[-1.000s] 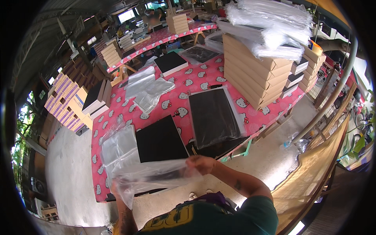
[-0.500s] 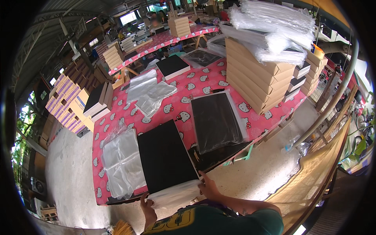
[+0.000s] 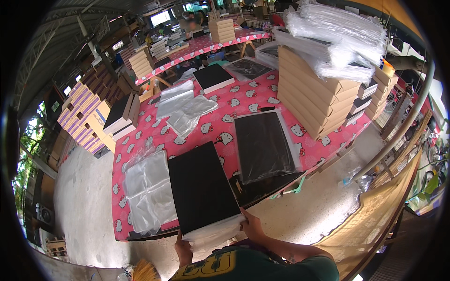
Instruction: The person places a white sheet into a plastic bag, inserts a black binder, and then folds the bag before placing the finished item onto a stack.
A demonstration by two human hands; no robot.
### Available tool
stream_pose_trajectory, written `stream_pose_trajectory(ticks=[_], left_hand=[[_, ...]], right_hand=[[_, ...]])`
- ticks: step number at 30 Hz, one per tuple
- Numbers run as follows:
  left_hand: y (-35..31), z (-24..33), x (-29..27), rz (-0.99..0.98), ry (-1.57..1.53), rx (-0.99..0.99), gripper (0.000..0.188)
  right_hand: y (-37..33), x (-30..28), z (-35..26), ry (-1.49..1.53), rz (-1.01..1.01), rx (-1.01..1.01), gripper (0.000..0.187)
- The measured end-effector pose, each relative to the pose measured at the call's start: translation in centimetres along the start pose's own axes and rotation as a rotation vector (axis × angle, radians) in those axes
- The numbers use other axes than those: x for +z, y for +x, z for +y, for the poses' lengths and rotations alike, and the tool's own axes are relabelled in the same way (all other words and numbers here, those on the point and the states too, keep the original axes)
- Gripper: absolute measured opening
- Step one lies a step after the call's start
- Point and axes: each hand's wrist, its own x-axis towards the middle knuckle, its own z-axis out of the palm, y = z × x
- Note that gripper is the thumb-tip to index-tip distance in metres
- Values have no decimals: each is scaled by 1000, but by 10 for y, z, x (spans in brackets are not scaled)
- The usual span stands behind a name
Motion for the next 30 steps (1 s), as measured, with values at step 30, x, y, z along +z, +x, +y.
stream_pose_trajectory(ticks=[30], left_hand=[[150, 138, -101, -204, -1625, 200, 38]], right_hand=[[86, -40, -196, 1310, -551, -287, 30]])
